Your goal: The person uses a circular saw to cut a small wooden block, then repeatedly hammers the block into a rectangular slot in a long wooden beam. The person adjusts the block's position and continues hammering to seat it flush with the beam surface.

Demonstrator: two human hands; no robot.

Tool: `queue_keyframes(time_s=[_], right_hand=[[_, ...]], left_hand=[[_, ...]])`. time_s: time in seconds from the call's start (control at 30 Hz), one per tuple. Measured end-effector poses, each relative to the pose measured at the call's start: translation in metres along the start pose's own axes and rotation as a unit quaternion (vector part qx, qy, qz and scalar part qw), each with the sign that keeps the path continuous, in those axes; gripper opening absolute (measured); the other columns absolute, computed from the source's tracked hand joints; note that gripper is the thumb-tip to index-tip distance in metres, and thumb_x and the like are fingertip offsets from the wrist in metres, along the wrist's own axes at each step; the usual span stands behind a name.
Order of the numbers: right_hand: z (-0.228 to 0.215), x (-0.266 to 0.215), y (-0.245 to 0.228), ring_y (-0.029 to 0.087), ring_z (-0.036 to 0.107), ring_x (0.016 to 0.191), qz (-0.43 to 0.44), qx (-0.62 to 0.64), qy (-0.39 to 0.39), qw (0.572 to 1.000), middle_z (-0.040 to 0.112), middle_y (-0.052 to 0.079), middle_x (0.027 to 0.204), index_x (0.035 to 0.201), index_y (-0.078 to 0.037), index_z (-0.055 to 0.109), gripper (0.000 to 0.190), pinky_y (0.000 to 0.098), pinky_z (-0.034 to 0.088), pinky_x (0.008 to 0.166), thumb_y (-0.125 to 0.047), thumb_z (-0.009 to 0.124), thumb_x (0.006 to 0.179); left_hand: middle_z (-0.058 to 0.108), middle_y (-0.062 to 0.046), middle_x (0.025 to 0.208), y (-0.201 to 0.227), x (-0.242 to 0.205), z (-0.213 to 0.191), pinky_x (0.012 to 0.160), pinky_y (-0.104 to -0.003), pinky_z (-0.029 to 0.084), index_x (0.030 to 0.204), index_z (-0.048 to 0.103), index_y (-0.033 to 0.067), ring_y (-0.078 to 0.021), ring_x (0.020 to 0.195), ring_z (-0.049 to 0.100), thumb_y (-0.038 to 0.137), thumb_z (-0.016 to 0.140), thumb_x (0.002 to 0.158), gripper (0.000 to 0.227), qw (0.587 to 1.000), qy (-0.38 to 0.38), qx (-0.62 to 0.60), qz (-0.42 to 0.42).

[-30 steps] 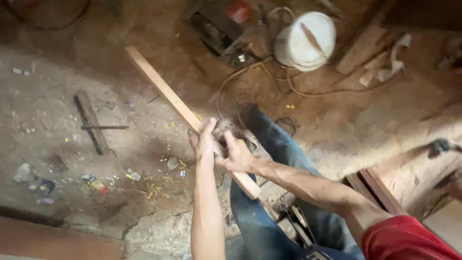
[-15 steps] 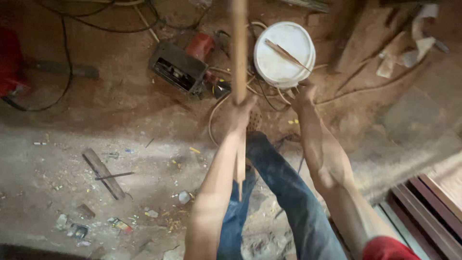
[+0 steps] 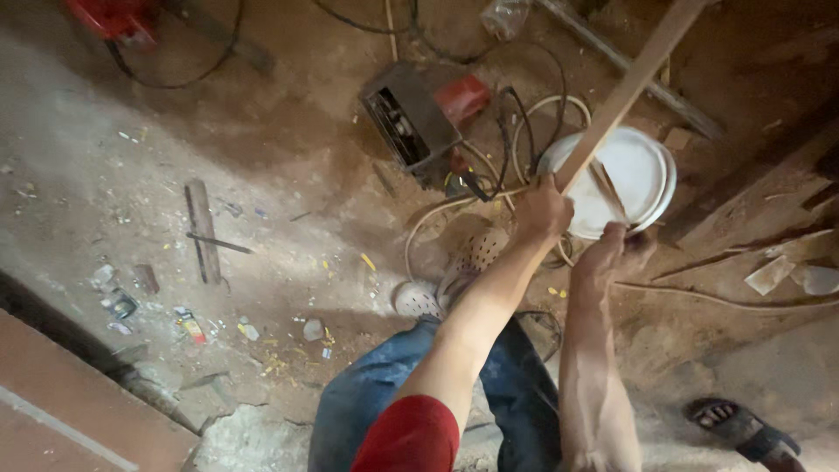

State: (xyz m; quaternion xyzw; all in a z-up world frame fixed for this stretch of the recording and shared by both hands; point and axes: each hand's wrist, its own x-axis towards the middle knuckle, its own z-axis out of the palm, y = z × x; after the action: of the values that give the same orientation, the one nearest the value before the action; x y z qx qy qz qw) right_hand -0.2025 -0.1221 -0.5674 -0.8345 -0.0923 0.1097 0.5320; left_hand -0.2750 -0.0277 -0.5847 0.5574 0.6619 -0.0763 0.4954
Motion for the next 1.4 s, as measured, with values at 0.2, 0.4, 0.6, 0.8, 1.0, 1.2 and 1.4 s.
queue_keyframes(time_s=[0.2, 0.4, 0.6, 0.8, 1.0, 1.2, 1.4], right_hand=[[0.003, 0.015, -0.075, 0.015, 0.056, 0.060, 0.235, -0.106, -0.098, 0.961, 0.061, 0.005, 0.073, 0.095, -0.002, 0.063, 0.011, 0.0314, 0.044, 0.052, -0.010, 0.067, 0.088], [-0.029, -0.032, -0.179, 0.013, 0.051, 0.061, 0.220, -0.069, -0.162, 0.959, 0.057, 0.001, 0.075, 0.098, 0.001, 0.063, 0.015, 0.0301, 0.039, 0.052, -0.011, 0.070, 0.092], [-0.032, -0.104, -0.323, 0.012, 0.054, 0.059, 0.158, -0.170, -0.306, 0.923, 0.060, 0.005, 0.068, 0.091, 0.003, 0.065, 0.018, 0.0287, 0.043, 0.055, -0.015, 0.066, 0.095], [0.049, -0.197, -0.414, 0.012, 0.046, 0.054, 0.176, -0.183, -0.421, 0.871, 0.051, 0.002, 0.064, 0.092, 0.004, 0.062, 0.025, 0.0295, 0.036, 0.050, -0.018, 0.073, 0.091], [0.223, -0.318, -0.450, 0.015, 0.050, 0.064, 0.134, -0.254, -0.574, 0.767, 0.058, 0.007, 0.075, 0.102, 0.005, 0.067, 0.028, 0.0323, 0.039, 0.056, -0.018, 0.072, 0.085], [0.479, -0.479, -0.464, 0.032, 0.070, 0.099, -0.027, -0.271, -0.681, 0.680, 0.073, 0.024, 0.105, 0.123, 0.008, 0.064, 0.053, 0.0409, 0.052, 0.088, -0.023, 0.071, 0.081], [0.704, -0.560, -0.453, 0.035, 0.071, 0.091, -0.057, -0.255, -0.629, 0.732, 0.073, 0.025, 0.100, 0.119, 0.001, 0.069, 0.037, 0.0468, 0.054, 0.082, -0.025, 0.057, 0.096]], left_hand=[[0.076, -0.019, 0.109, -0.004, -0.038, -0.033, 0.084, -0.048, 0.060, 0.118, 0.068, 0.0062, -0.0352, 0.098, 0.075, 0.031, 0.074, 0.087, 0.040, 0.989, -0.130, -0.035, 0.059], [0.072, -0.019, 0.109, -0.019, -0.120, -0.091, 0.082, -0.047, 0.056, 0.118, 0.064, 0.0051, -0.0354, 0.099, 0.071, 0.038, 0.085, 0.072, 0.060, 0.991, -0.090, -0.095, 0.006], [0.076, -0.018, 0.104, -0.049, -0.223, -0.229, 0.080, -0.041, 0.057, 0.125, 0.068, 0.0039, -0.0301, 0.092, 0.074, 0.043, 0.088, 0.073, 0.068, 0.963, 0.058, -0.252, -0.073], [0.073, -0.005, 0.088, -0.107, -0.246, -0.375, 0.067, -0.033, 0.056, 0.103, 0.068, 0.0018, -0.0149, 0.074, 0.064, 0.025, 0.096, 0.064, 0.054, 0.759, 0.280, -0.540, -0.230], [0.071, -0.005, 0.097, -0.184, -0.195, -0.505, 0.078, -0.030, 0.056, 0.108, 0.067, 0.0013, -0.0144, 0.085, 0.066, 0.010, 0.091, 0.070, 0.046, 0.663, 0.412, -0.596, -0.186], [0.071, -0.008, 0.101, -0.279, -0.122, -0.618, 0.086, -0.032, 0.059, 0.108, 0.060, 0.0003, -0.0161, 0.091, 0.069, -0.004, 0.085, 0.071, 0.045, 0.543, 0.451, -0.700, -0.113], [0.073, -0.012, 0.095, -0.330, -0.088, -0.677, 0.079, -0.032, 0.058, 0.103, 0.060, -0.0007, -0.0178, 0.084, 0.070, -0.004, 0.085, 0.074, 0.039, 0.609, 0.366, -0.666, -0.229]])
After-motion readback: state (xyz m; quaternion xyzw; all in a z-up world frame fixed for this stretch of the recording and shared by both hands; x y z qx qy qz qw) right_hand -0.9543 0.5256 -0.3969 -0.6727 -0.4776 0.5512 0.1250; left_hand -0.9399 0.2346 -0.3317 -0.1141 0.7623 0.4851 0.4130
